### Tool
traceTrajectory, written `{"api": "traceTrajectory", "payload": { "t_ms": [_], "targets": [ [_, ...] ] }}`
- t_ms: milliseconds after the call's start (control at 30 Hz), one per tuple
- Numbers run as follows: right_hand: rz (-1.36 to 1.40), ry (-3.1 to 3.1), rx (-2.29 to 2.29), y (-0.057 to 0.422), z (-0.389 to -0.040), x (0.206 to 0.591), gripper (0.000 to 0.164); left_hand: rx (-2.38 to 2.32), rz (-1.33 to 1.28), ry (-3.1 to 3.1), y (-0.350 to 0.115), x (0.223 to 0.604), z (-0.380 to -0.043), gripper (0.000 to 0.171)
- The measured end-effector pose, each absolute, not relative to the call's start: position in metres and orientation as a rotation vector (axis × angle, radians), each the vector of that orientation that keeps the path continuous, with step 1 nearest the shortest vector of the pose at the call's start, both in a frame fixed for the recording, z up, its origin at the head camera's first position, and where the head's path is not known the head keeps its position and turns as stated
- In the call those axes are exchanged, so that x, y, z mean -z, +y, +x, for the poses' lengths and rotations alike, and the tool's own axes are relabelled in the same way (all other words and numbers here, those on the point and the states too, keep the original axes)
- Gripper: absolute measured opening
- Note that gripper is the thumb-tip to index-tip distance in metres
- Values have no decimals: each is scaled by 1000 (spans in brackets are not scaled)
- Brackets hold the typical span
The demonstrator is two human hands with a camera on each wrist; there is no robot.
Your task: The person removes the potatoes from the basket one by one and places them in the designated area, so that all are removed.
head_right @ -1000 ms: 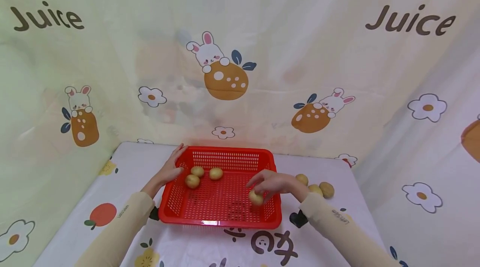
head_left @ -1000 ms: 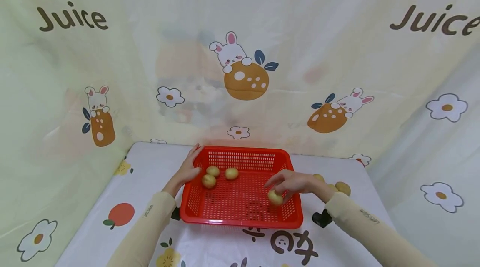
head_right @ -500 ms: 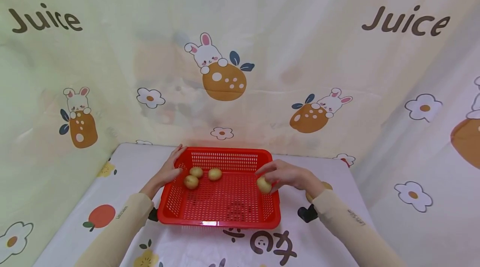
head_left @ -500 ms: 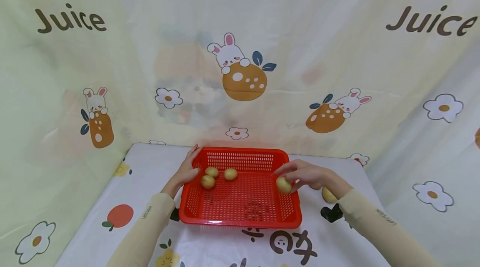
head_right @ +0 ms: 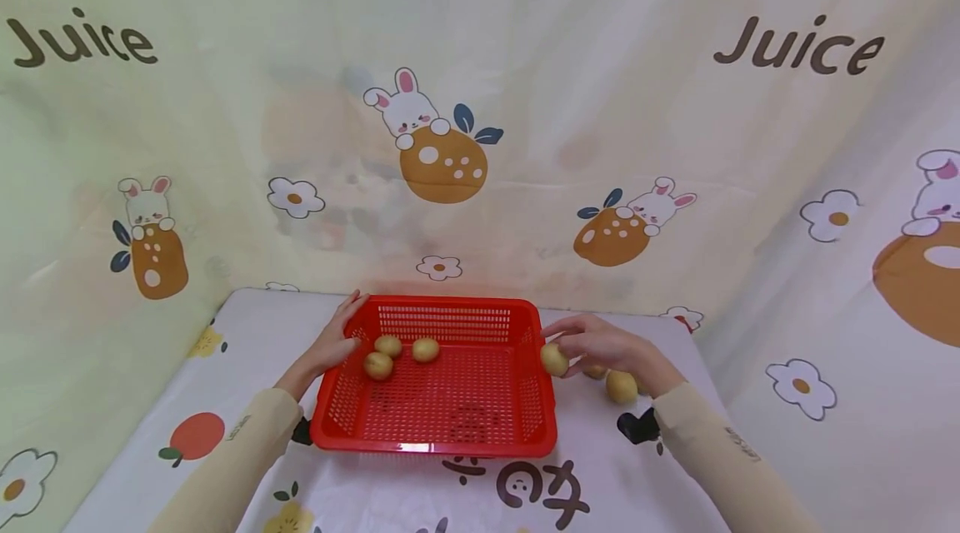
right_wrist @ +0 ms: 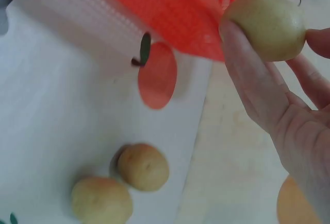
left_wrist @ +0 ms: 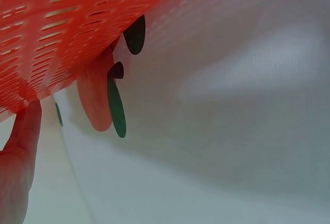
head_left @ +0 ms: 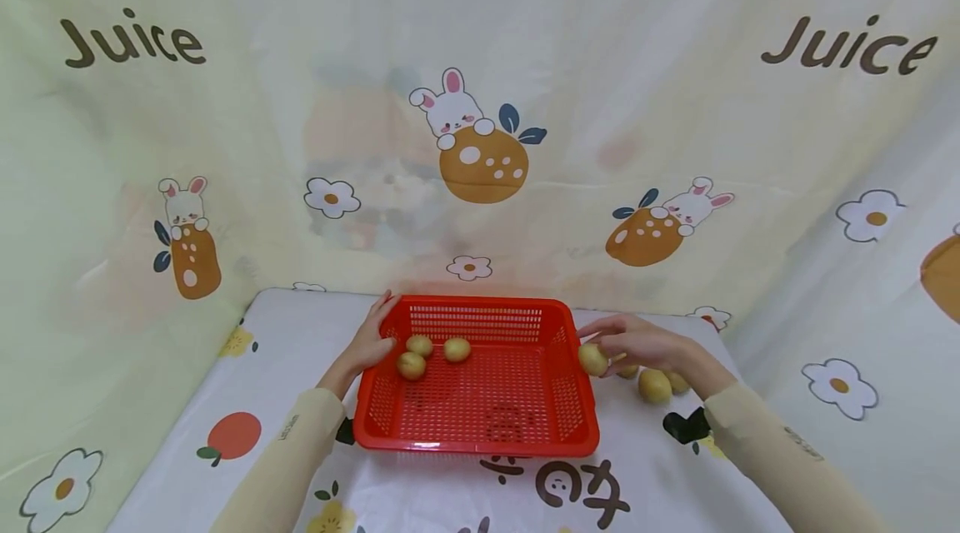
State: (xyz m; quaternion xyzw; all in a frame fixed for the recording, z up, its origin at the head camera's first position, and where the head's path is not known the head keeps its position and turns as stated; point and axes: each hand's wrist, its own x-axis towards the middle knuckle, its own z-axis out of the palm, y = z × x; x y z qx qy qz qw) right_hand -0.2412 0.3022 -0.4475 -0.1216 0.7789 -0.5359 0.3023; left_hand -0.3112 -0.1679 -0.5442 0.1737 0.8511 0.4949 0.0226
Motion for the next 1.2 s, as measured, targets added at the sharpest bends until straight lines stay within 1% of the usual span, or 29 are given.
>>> {"api": "traceTrajectory", "payload": {
  "t_ms": [367,667,867,1033,1200],
  "targets": [
    [-277,2098,1411,347,-230,457,44,-1506,509,2643,-168,544,-311,83],
    [-241,2094,1433,378,-216,466,48,-1500,473,2619,-168,542,-312,82],
    [-186,2092,1470,402,-207,480,44,-1517,532,2619,-169,543,-313,82],
    [-135,2018,1538,420,-201,489,38,-1504,492,2621,-169,544,-313,82],
    [-63,1993,1577,432,-194,494,40,-1501,468,2616,-169,544,-313,83]
  ]
}}
